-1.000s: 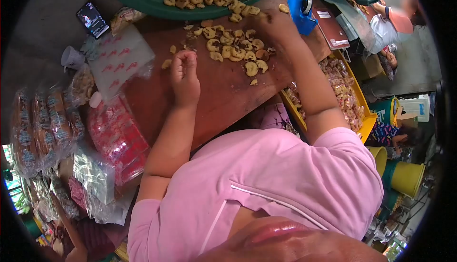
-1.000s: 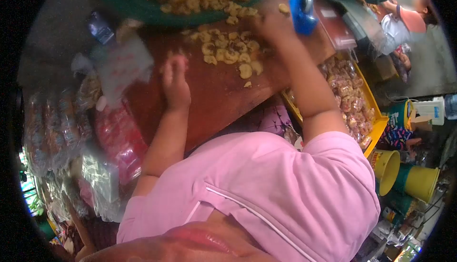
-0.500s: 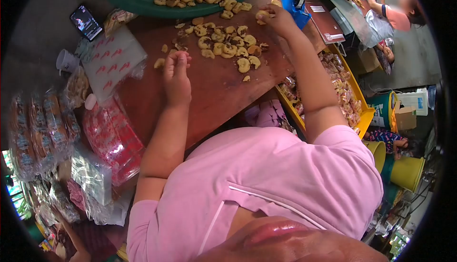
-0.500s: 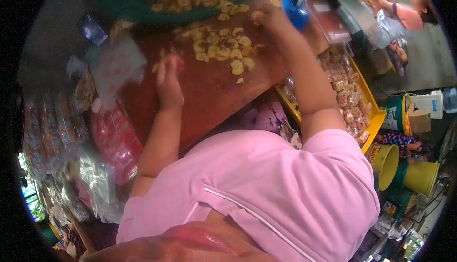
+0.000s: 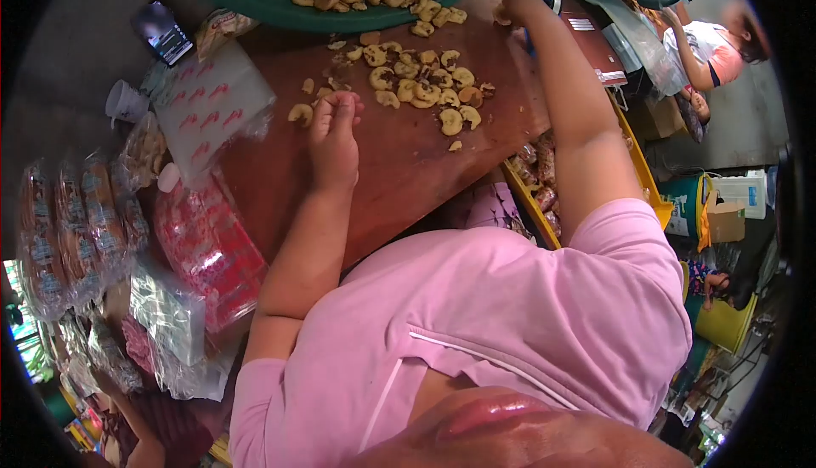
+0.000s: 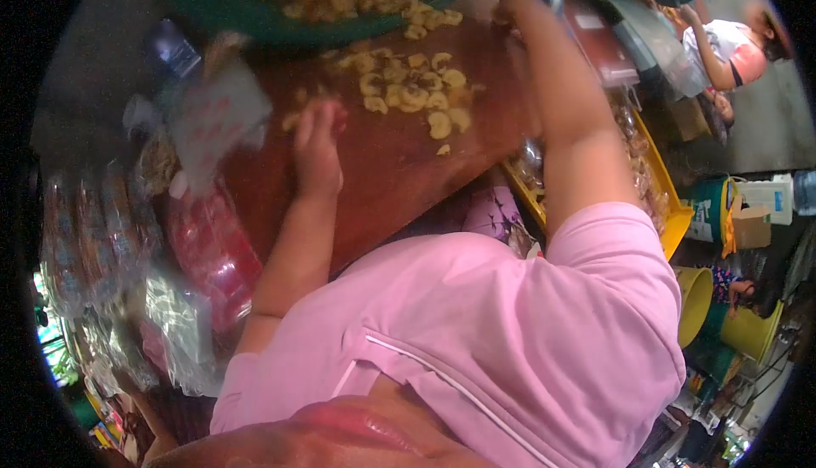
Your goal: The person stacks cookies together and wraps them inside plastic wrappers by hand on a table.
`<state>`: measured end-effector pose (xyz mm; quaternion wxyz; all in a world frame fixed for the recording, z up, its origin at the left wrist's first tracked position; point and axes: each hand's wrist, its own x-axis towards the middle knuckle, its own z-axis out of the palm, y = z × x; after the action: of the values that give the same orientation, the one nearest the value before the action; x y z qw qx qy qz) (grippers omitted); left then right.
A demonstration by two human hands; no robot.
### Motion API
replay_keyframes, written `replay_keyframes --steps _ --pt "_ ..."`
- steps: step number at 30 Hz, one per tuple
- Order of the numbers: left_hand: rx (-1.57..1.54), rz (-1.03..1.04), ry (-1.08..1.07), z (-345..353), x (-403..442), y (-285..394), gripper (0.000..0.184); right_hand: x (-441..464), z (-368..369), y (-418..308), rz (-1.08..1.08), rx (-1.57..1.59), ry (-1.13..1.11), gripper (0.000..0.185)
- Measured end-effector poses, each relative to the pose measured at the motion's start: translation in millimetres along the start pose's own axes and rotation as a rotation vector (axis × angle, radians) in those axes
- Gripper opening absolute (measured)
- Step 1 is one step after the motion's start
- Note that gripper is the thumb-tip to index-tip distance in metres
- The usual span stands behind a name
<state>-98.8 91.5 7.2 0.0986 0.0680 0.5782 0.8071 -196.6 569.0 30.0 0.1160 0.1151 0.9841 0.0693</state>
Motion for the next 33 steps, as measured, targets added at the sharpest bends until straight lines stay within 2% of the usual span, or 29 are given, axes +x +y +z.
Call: replay_keyframes --steps 1,4,5,7,9,11,13,14,15,17,20,21,23,26,29,32,33 --pt "-0.005 0.008 -0.006 -1.9 1.9 -2.1 0.017 -1.8 -1.1 14.6 -0.148 -0.103 0.006 0.035" --pt "-0.046 -0.001 0.004 -3.3 3.7 -3.3 0.015 8.2 -12.2 3.1 -0.095 -0.089 -0.122 0.038" --pt "-0.067 -0.012 0.01 -2.8 3.4 -4.4 0.015 -6.7 -3.5 -9.6 -0.039 -0.08 0.065 0.04" --pt "-0.092 -0.01 -0.008 -3.5 5.3 -7.5 0.015 -27.3 2.4 -27.2 0.007 -0.04 0.285 0.045" --pt "-0.146 -0.045 -0.041 -5.2 4.2 -10.2 0.017 -40.4 5.5 -36.9 -0.01 0.024 0.352 0.051" --pt "-0.232 -0.109 -0.084 -6.2 5.3 -11.0 0.021 -61.9 18.1 -51.8 -0.069 0.312 0.613 0.053" --pt "-0.327 -0.293 -0.116 -4.1 3.8 -6.5 0.032 -135.6 -25.8 -127.9 -0.135 0.383 0.657 0.054" --pt "-0.375 -0.391 -0.13 -3.0 0.1 -3.6 0.037 -179.4 -52.8 -168.6 -0.132 0.854 0.285 0.054" --pt "-0.411 -0.471 -0.176 0.3 -4.5 1.5 0.043 -201.8 -42.8 -194.3 -0.325 0.929 0.324 0.052" --pt "-0.48 -0.627 -0.275 9.3 -11.6 11.6 0.054 -237.8 -38.3 -236.3 -0.546 0.884 0.296 0.049" --pt "-0.479 -0.615 -0.28 15.2 -20.4 5.2 0.06 -249.9 -16.1 -261.4 -0.653 0.776 0.397 0.047" --pt "-0.439 -0.608 -0.314 1.2 -14.0 -10.9 0.055 -248.8 -17.5 -258.2 -0.639 0.789 0.432 0.047" --pt "-0.443 -0.561 -0.22 -2.0 -10.6 -10.3 0.052 -240.1 -21.3 -242.8 -0.615 0.816 0.493 0.047" --pt "-0.481 -0.535 -0.062 -3.1 -3.2 -1.9 0.046 -214.7 -5.2 -214.4 -0.442 0.533 0.597 0.045" --pt "-0.529 -0.512 0.013 -4.8 -0.3 0.7 0.042 -194.8 19.1 -194.1 -0.427 0.48 0.409 0.038" --pt "-0.486 -0.483 -0.015 -8.9 -0.2 -1.8 0.041 -195.6 8.9 -186.8 -0.353 0.808 0.271 0.033" --pt "-0.491 -0.485 -0.009 -8.9 -0.7 -1.7 0.041 -199.8 1.2 -183.3 -0.288 0.835 0.36 0.03"
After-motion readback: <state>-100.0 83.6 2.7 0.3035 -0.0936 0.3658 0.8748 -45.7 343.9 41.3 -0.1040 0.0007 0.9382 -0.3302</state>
